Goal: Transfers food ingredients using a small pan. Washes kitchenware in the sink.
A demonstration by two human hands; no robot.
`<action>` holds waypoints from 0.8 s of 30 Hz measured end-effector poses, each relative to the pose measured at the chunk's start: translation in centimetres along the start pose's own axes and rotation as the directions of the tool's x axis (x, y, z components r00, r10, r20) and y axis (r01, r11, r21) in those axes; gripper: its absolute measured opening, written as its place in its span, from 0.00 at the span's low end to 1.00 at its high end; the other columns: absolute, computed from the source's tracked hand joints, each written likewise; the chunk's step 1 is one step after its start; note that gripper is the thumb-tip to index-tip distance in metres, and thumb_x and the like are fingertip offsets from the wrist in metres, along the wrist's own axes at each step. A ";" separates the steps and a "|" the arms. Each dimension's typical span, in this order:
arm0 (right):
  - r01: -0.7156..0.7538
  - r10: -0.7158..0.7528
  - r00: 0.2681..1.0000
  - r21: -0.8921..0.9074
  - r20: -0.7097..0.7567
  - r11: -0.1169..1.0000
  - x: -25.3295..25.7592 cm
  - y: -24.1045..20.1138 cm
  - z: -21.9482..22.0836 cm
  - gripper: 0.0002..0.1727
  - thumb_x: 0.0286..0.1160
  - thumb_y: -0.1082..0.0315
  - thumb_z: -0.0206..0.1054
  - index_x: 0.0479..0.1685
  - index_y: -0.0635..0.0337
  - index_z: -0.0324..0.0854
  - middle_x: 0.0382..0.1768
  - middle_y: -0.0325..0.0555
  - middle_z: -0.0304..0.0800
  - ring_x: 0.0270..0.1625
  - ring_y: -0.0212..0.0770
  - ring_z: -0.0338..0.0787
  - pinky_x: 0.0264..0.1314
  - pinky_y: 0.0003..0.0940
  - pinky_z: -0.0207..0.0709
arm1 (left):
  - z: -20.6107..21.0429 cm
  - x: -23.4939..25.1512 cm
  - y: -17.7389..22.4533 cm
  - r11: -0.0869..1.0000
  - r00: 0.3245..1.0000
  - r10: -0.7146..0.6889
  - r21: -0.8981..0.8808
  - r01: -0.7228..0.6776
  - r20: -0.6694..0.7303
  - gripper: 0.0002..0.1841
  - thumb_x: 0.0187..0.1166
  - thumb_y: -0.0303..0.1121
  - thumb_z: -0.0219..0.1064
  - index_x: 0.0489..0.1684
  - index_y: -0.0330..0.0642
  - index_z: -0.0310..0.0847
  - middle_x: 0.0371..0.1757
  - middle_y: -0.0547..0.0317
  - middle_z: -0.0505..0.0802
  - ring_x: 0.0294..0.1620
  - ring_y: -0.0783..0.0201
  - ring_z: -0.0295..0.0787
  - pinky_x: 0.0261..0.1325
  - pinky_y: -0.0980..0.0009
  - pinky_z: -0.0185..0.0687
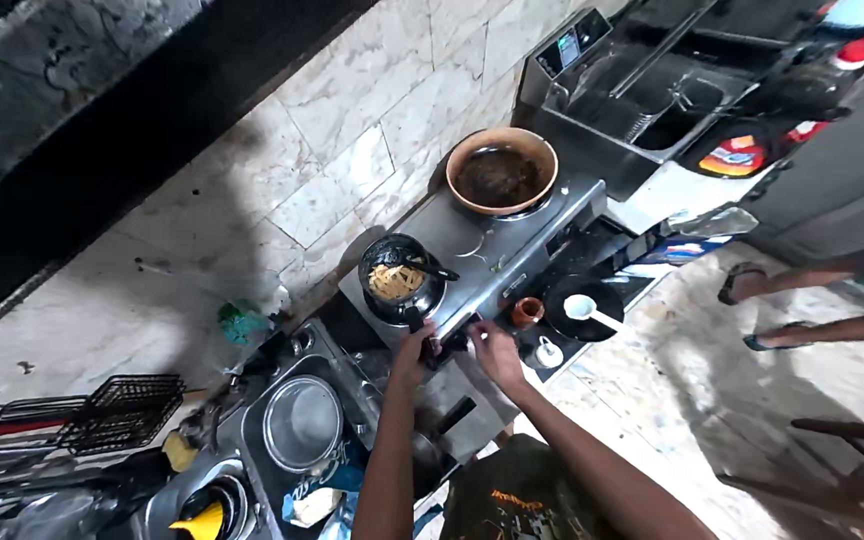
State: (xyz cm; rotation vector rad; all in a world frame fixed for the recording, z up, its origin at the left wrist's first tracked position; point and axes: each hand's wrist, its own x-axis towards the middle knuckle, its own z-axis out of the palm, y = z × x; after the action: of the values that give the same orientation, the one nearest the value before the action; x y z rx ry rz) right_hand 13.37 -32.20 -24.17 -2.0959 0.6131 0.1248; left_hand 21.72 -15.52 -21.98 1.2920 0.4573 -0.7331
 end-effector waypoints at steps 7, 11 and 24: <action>0.028 -0.050 0.997 0.311 0.061 0.950 7.1 -8.3 -4.6 0.36 0.80 0.35 0.63 0.72 0.58 0.78 0.55 0.53 0.90 0.47 0.49 0.94 0.54 0.53 0.90 | 1.2 0.1 0.0 0.998 0.981 -0.067 -0.028 0.063 -0.180 0.19 0.84 0.50 0.67 0.34 0.43 0.73 0.15 0.66 0.72 0.10 0.71 0.67 0.14 0.76 0.70; 0.141 -0.132 0.974 -0.036 0.187 0.989 7.9 -12.2 -5.7 0.25 0.76 0.52 0.74 0.65 0.59 0.84 0.52 0.58 0.91 0.57 0.59 0.90 0.63 0.62 0.81 | 0.8 -0.6 -1.2 0.995 0.970 0.056 0.095 -0.034 -0.235 0.15 0.83 0.42 0.70 0.42 0.39 0.74 0.17 0.64 0.73 0.11 0.71 0.67 0.14 0.75 0.69; 0.331 -0.277 0.943 -0.577 0.183 0.746 -6.8 -7.5 -11.5 0.18 0.86 0.62 0.61 0.69 0.55 0.83 0.55 0.60 0.92 0.54 0.66 0.92 0.52 0.68 0.84 | -3.1 -15.3 -9.0 0.734 0.996 0.045 0.679 0.021 -0.080 0.19 0.74 0.47 0.74 0.43 0.36 0.85 0.25 0.54 0.85 0.22 0.60 0.80 0.29 0.58 0.80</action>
State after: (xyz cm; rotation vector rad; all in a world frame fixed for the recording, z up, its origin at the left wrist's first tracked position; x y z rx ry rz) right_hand 9.34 -35.52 -9.75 -2.7678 0.1641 0.2486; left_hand 4.94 -9.95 -18.56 2.0298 0.2477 -0.8728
